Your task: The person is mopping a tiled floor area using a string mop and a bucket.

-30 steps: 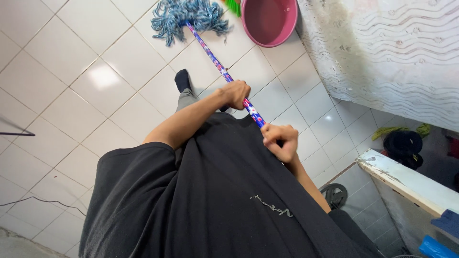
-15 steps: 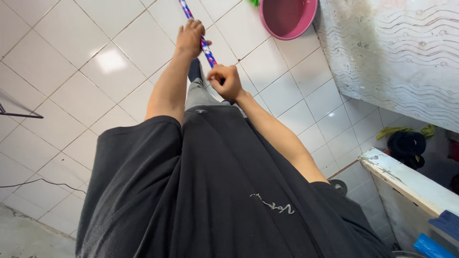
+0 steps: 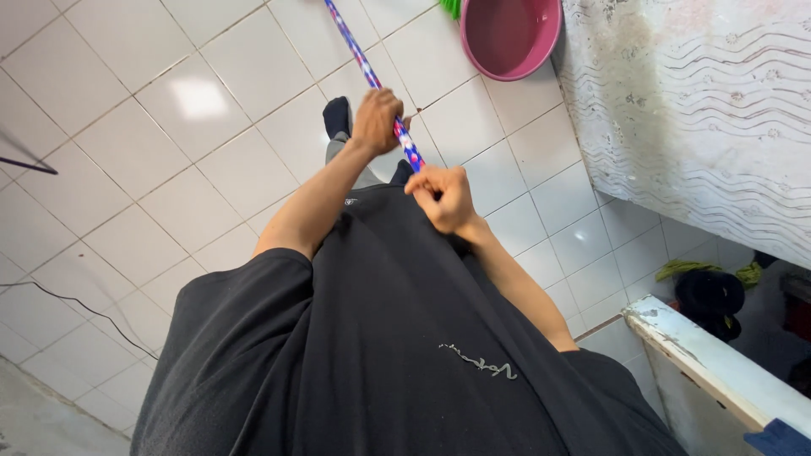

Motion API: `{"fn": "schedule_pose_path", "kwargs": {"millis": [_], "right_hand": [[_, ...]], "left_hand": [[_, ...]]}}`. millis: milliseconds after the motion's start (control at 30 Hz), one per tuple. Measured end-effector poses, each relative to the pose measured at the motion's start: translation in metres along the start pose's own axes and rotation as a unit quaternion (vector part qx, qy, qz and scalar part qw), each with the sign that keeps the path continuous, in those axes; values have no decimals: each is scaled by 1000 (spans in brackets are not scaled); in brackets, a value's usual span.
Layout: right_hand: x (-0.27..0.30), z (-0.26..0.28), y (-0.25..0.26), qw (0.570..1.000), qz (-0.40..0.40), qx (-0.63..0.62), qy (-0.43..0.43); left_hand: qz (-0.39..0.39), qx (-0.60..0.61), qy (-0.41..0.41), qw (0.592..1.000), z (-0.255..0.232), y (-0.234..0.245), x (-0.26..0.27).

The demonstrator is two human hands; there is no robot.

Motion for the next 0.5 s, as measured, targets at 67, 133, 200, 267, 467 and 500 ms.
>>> {"fn": "schedule_pose_path", "kwargs": {"millis": [67, 133, 200, 267, 467, 500], "right_hand": [[32, 22, 12, 1000, 12, 14, 11], [61, 43, 26, 999, 26, 30, 20], [80, 57, 38, 998, 54, 15, -15], [98, 66, 52, 997, 72, -5, -13], [117, 71, 53, 983, 121, -80, 112], [120, 71, 53, 978, 121, -92, 145]], "left_hand": [[18, 20, -22, 999, -31, -12, 15], [33, 41, -43, 998, -62, -26, 30], [86, 92, -63, 990, -86, -41, 41], [101, 107, -62, 987, -108, -59, 53], [148, 84, -74, 983, -132, -57, 66], [167, 64, -79, 981, -133, -57, 64]]}}
Point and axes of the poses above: each hand's wrist, its own x-axis away from the middle knuckle, its own y-axis out of the back of the hand, z = x × y, the point moved 9 cm from there along -x, towards the middle knuckle, and after that the axes turned 2 degrees about z, right-handed, at the moved point
